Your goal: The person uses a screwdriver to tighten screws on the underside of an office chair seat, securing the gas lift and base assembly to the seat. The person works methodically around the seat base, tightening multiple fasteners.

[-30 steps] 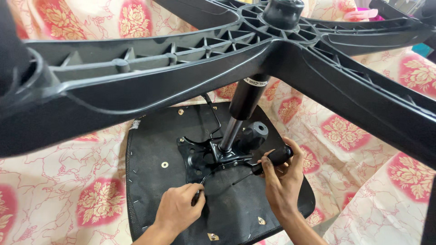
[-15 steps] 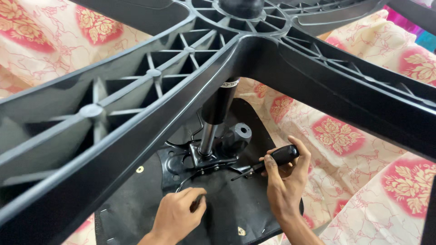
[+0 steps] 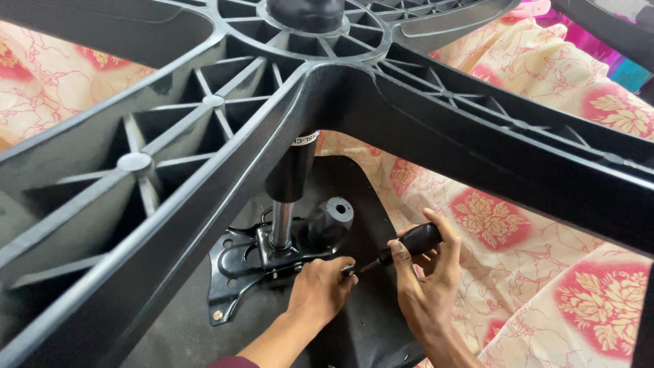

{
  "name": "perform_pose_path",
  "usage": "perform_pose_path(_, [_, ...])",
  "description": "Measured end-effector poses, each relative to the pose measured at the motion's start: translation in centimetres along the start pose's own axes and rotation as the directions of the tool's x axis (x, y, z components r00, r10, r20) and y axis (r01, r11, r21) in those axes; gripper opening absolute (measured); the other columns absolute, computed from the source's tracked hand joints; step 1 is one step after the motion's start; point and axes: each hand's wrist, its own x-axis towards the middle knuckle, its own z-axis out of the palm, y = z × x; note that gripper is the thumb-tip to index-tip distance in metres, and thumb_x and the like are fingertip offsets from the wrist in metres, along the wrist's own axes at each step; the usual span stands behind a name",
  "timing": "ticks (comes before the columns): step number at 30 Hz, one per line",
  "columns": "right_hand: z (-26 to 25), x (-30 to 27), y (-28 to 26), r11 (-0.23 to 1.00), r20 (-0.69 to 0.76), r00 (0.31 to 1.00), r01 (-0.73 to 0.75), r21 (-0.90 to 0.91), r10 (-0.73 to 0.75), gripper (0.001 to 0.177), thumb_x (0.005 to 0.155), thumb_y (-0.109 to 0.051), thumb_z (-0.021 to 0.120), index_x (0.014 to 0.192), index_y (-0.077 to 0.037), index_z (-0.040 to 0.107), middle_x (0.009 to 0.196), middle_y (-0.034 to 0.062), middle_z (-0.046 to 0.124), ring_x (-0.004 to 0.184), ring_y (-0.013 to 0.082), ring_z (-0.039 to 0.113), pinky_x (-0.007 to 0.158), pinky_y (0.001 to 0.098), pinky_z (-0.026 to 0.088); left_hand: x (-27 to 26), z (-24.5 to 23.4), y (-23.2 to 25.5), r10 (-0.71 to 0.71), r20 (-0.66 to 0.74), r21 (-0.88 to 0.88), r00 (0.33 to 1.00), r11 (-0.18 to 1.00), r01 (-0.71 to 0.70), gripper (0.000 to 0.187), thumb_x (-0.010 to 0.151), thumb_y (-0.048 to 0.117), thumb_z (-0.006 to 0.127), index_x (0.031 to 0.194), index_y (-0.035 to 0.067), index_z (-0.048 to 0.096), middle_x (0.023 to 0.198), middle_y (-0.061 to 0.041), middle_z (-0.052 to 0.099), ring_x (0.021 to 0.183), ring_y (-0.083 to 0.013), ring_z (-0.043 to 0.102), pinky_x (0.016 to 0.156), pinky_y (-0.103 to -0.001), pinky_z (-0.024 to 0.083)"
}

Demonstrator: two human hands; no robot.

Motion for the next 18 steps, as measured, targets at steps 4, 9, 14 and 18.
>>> perform_pose_path(4, [0.3, 0.3, 0.3, 0.999, 0.022, 0.999, 0.029, -0.021, -0.028, 0.059, 0.09, -0.002, 0.072, 0.142, -0.008, 0.045, 0.103, 0.0083, 0.066, 0.091, 0.0142, 0.069, 0.077, 0.0284, 0.063, 0.7, 0.8, -0.3, -0.109, 0.117, -0.006, 0.987, 0.994, 0.11, 0.02, 0.085, 0.024, 0.076, 0.104, 0.017, 0.078, 0.081, -0.013, 0.075, 0.078, -0.0316, 0.074, 0.073, -0.042, 0.059])
perform_pose_path(9, [0.5, 0.9, 0.8, 0.992, 0.035, 0.997, 0.066, -0.111, -0.063, 0.059, 0.089, -0.006, 0.076, 0.139, -0.009, 0.047, 0.099, 0.0068, 0.069, 0.089, 0.0136, 0.072, 0.074, 0.0289, 0.066, 0.6, 1.3, -0.5, -0.105, 0.099, -0.034, 0.989, 0.993, 0.109, 0.017, 0.086, 0.024, 0.074, 0.1, 0.017, 0.079, 0.08, -0.012, 0.075, 0.076, -0.0315, 0.074, 0.072, -0.041, 0.059])
perform_pose_path(14, [1.3, 0.8, 0.9, 0.986, 0.043, 0.993, 0.112, -0.123, -0.108, 0.06, 0.083, -0.013, 0.085, 0.132, -0.01, 0.05, 0.085, 0.0032, 0.064, 0.068, 0.0121, 0.065, 0.054, 0.0265, 0.055, 0.6, 2.1, -0.7, -0.096, 0.068, -0.116, 0.993, 0.988, 0.103, 0.018, 0.084, 0.029, 0.078, 0.096, 0.016, 0.08, 0.076, -0.012, 0.075, 0.072, -0.0322, 0.073, 0.068, -0.042, 0.057])
perform_pose_path(18, [1.8, 1.3, 0.3, 0.964, 0.035, 0.998, 0.068, -0.258, -0.061, 0.069, 0.081, -0.022, 0.09, 0.134, -0.012, 0.048, 0.079, 0.0029, 0.059, 0.059, 0.0124, 0.057, 0.05, 0.0279, 0.048, 0.6, 3.0, -1.0, -0.005, 0.009, -0.124, 1.0, 0.992, 0.006, 0.022, 0.091, 0.019, 0.068, 0.075, 0.006, 0.073, 0.075, -0.01, 0.076, 0.07, -0.0301, 0.075, 0.065, -0.041, 0.059])
